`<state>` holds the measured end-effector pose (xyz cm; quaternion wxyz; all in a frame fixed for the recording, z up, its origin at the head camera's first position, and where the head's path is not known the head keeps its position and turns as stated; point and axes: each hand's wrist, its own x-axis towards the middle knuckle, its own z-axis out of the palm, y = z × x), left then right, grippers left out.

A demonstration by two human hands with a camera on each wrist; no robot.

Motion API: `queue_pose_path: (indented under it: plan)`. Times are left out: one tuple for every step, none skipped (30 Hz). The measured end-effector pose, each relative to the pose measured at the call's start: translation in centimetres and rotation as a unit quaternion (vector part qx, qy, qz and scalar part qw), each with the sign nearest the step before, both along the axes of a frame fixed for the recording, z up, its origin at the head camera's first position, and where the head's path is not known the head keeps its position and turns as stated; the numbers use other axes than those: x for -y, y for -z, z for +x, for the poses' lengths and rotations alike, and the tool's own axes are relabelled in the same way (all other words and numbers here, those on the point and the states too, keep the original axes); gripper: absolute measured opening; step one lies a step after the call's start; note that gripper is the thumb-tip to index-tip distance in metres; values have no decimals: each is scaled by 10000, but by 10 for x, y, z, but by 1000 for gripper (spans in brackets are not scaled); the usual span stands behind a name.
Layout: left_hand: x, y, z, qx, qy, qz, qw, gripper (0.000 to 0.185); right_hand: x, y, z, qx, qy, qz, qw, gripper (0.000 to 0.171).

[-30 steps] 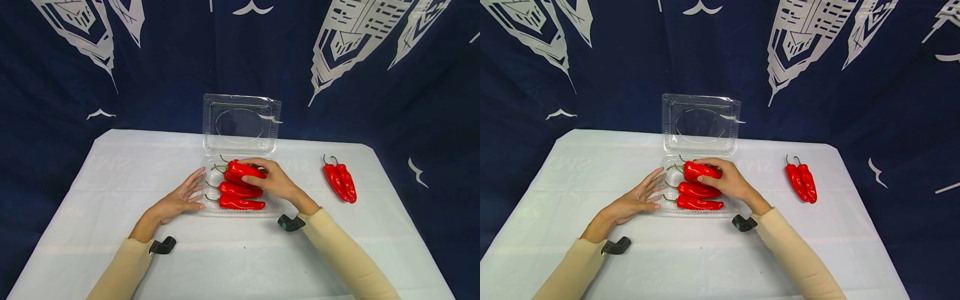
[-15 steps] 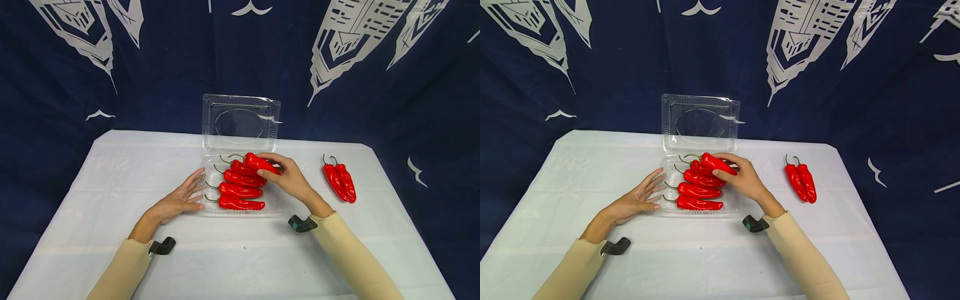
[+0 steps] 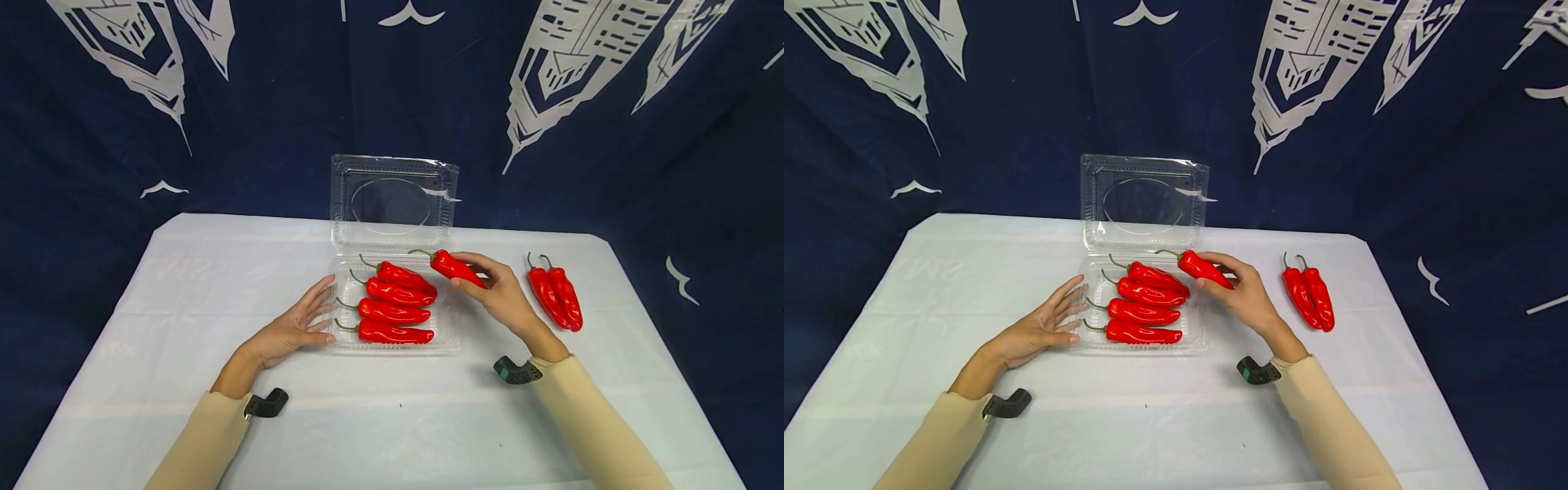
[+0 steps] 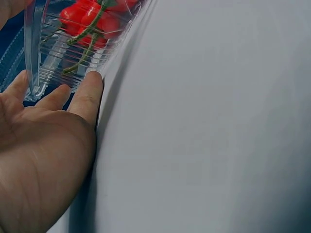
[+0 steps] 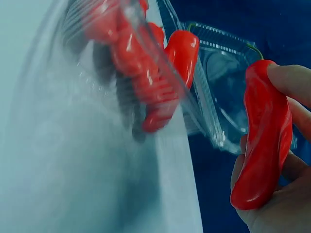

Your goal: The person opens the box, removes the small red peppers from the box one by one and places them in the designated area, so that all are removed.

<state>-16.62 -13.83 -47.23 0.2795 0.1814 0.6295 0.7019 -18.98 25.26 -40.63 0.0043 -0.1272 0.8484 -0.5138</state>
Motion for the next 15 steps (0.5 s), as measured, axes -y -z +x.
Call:
queue_pose_path:
  plan:
    - [0, 0, 0, -18, 9, 2, 10000, 110, -2, 1, 1, -1, 93, 34, 10000, 46]
    - [0, 1, 0, -30, 14, 2, 10000, 110, -5, 2, 1, -6, 179, 47, 9998, 46]
    - [0, 1, -1, -42, 20, 4, 10000, 110, -7, 3, 2, -24, 262, 63, 9996, 47]
    - [0, 1, -1, -46, 25, 9, 10000, 110, -9, 4, 3, -47, 347, 64, 9994, 47]
    - [0, 2, -1, -49, 26, 7, 10000, 109, -11, 6, 3, -66, 435, 61, 9990, 47]
    - [0, 2, -1, -43, 28, 7, 10000, 109, -13, 7, 3, -81, 519, 22, 9986, 47]
    - [0, 2, -1, -35, 24, 4, 10000, 109, -14, 9, 4, -106, 603, -4, 9981, 47]
    - [0, 2, -1, -22, 22, 0, 10000, 110, -16, 10, 4, -136, 683, -34, 9976, 48]
    - [0, 2, -1, -18, 19, -11, 10000, 110, -17, 11, 5, -163, 772, -43, 9969, 48]
    - [0, 2, -2, -16, 19, -19, 10000, 110, -19, 13, 5, -188, 868, -56, 9960, 48]
    - [0, 3, -1, -13, 19, -31, 10000, 109, -20, 14, 6, -203, 965, -74, 9951, 48]
    - [0, 3, -1, -22, 20, -37, 10000, 109, -22, 15, 7, -215, 1058, -88, 9941, 49]
    - [1, 3, -1, -23, 22, -44, 10000, 109, -23, 16, 7, -227, 1160, -57, 9930, 49]
    - [1, 3, -1, -18, 22, -47, 10000, 109, -25, 17, 8, -232, 1250, -32, 9919, 49]
    - [1, 3, -1, -14, 21, -49, 10000, 109, -26, 19, 8, -227, 1345, 15, 9907, 50]
